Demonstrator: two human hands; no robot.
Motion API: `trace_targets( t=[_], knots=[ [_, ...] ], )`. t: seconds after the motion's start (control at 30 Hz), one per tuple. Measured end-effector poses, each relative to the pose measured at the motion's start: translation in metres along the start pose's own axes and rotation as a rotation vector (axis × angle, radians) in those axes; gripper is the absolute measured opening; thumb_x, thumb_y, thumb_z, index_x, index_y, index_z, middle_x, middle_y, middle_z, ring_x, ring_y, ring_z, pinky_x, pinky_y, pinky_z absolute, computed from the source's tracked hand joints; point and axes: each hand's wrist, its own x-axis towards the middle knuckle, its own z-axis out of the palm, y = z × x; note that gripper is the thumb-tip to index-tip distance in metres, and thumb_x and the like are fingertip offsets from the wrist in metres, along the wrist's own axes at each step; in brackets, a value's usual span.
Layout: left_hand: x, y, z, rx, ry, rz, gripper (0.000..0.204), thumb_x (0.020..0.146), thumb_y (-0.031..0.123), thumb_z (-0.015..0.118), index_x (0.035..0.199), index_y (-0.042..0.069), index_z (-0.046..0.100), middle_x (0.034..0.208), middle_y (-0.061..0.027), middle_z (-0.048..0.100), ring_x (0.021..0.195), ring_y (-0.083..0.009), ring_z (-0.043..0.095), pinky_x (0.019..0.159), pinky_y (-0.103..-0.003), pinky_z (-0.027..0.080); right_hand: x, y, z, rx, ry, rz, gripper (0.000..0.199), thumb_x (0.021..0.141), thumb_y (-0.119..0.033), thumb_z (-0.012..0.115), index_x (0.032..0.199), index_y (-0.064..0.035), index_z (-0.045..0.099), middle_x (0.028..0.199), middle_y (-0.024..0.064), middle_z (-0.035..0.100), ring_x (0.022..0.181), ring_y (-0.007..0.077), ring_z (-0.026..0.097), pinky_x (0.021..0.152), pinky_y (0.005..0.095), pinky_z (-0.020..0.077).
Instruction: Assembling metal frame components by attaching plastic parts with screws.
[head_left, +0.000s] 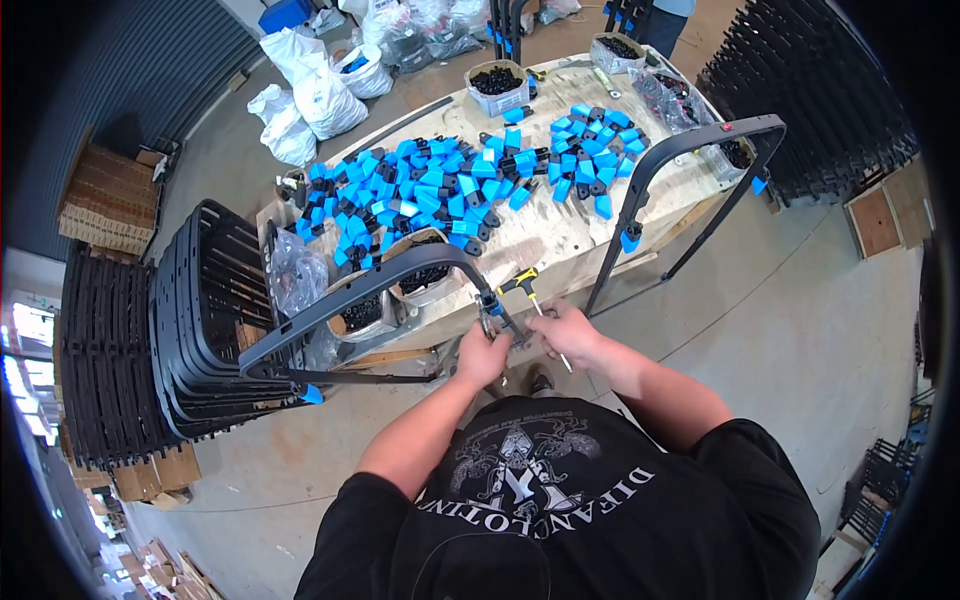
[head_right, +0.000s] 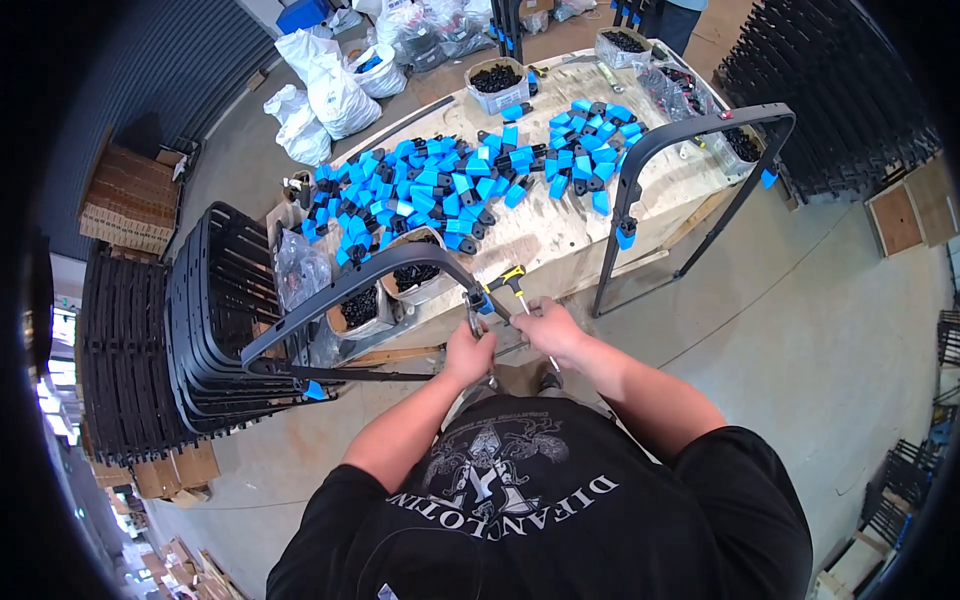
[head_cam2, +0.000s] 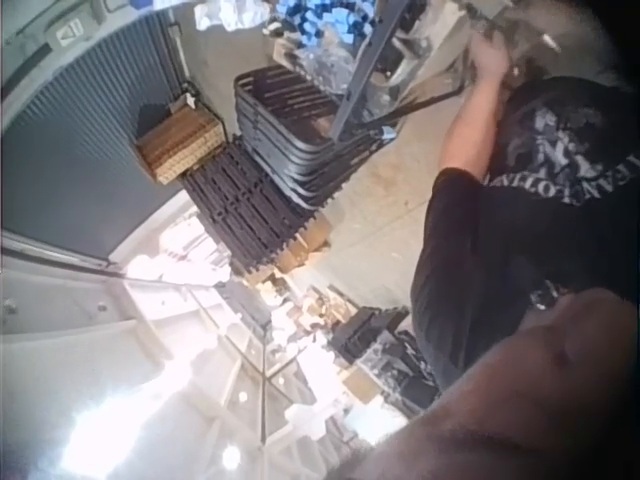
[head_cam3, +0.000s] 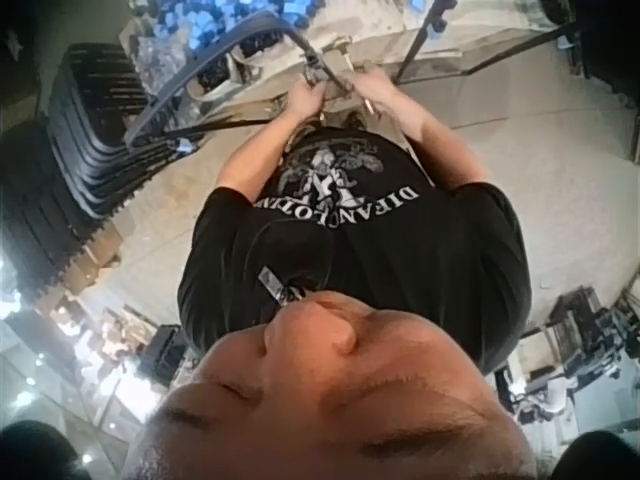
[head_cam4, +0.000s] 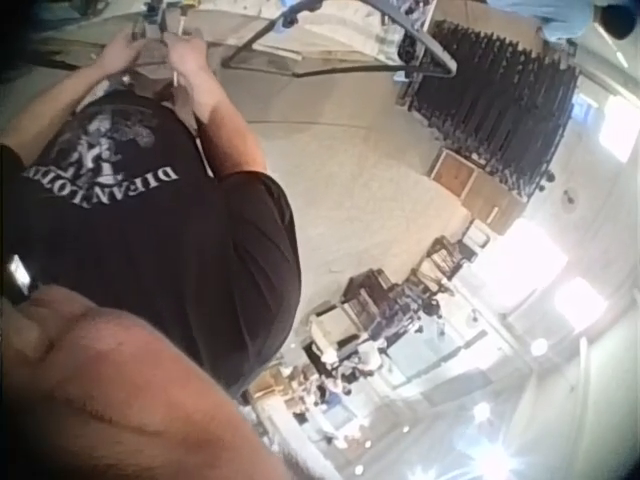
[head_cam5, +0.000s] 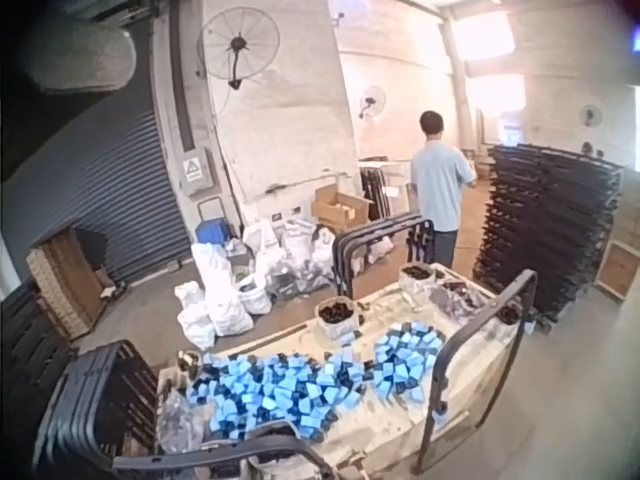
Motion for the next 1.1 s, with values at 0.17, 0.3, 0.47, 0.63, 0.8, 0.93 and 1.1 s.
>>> trace_targets(
  t=[0.17,0.3,0.47,0.63,0.8,0.93,1.1],
  knots=[
    [-0.017,0.004,-0.03,-0.505,0.016,-0.132,0.017,0.093,0.015,0.06,0.102,0.003,0.055,0.065,-0.0049,0.056,0.047,-0.0175,0.055,0.046,-0.033,0.048,0.022,-0.005,0.006,-0.016,0.194,-0.295,0.069,0.09,-0.01,0.067,0.15,-0.0091,0.034,0.083,0.0104,0.064,0.06,0.0153,0.061,0.055,0.0327,0.0503],
    [-0.031,0.006,-0.057,-0.695,0.051,-0.207,0.019,0.093,0.012,0.058,0.107,0.002,0.054,0.067,-0.0047,0.054,0.049,-0.016,0.054,0.046,-0.032,0.046,0.033,-0.02,0.02,-0.257,0.127,-0.308,0.058,0.087,-0.012,0.068,0.142,-0.0139,0.049,0.088,0.0161,0.068,0.066,0.0219,0.066,0.065,0.0357,0.0533],
    [-0.042,0.015,-0.058,-0.472,0.112,-0.135,0.025,0.092,0.01,0.058,0.115,0.002,0.052,0.071,-0.0056,0.054,0.052,-0.0171,0.052,0.05,-0.034,0.045,0.044,-0.006,0.019,-0.191,0.239,-0.42,0.045,0.09,-0.013,0.061,0.135,-0.0163,0.055,0.092,0.0219,0.069,0.084,0.0323,0.07,0.076,0.0414,0.0531],
    [-0.068,0.048,-0.043,0.135,0.037,0.084,0.033,0.09,0.01,0.063,0.121,0.0,0.053,0.081,-0.0032,0.061,0.068,-0.0113,0.055,0.063,-0.028,0.046,0.07,0.012,-0.001,0.126,0.443,-0.291,0.045,0.092,-0.015,0.062,0.137,-0.0137,0.053,0.094,0.0159,0.066,0.075,0.0232,0.063,0.068,0.0379,0.0503],
    [-0.045,0.04,-0.027,-0.055,0.035,0.201,0.047,0.087,0.019,0.066,0.127,-0.002,0.056,0.105,-0.021,0.071,0.094,-0.0274,0.071,0.084,-0.039,0.054,0.027,-0.018,-0.04,0.431,0.124,-0.121,0.06,0.091,-0.025,0.07,0.144,-0.0158,0.043,0.093,0.0022,0.052,0.072,0.0125,0.05,0.056,0.0281,0.0407],
    [-0.033,0.088,-0.011,0.225,-0.089,0.299,0.054,0.088,0.019,0.064,0.134,-0.004,0.05,0.114,-0.0258,0.067,0.104,-0.0361,0.067,0.092,-0.043,0.052,-0.001,-0.018,-0.009,0.682,0.02,-0.072,0.064,0.094,-0.022,0.067,0.15,-0.0153,0.036,0.091,0.0033,0.053,0.072,0.0147,0.055,0.057,0.0295,0.0469],
    [-0.041,0.099,0.001,0.42,-0.119,0.478,0.058,0.088,0.022,0.068,0.138,-0.002,0.05,0.105,-0.0198,0.067,0.096,-0.0316,0.066,0.088,-0.04,0.053,0.055,0.011,-0.001,0.382,0.216,-0.182,0.077,0.094,-0.011,0.059,0.159,-0.0089,0.017,0.102,0.0171,0.065,0.09,0.0255,0.066,0.071,0.0398,0.0556]
  ],
)
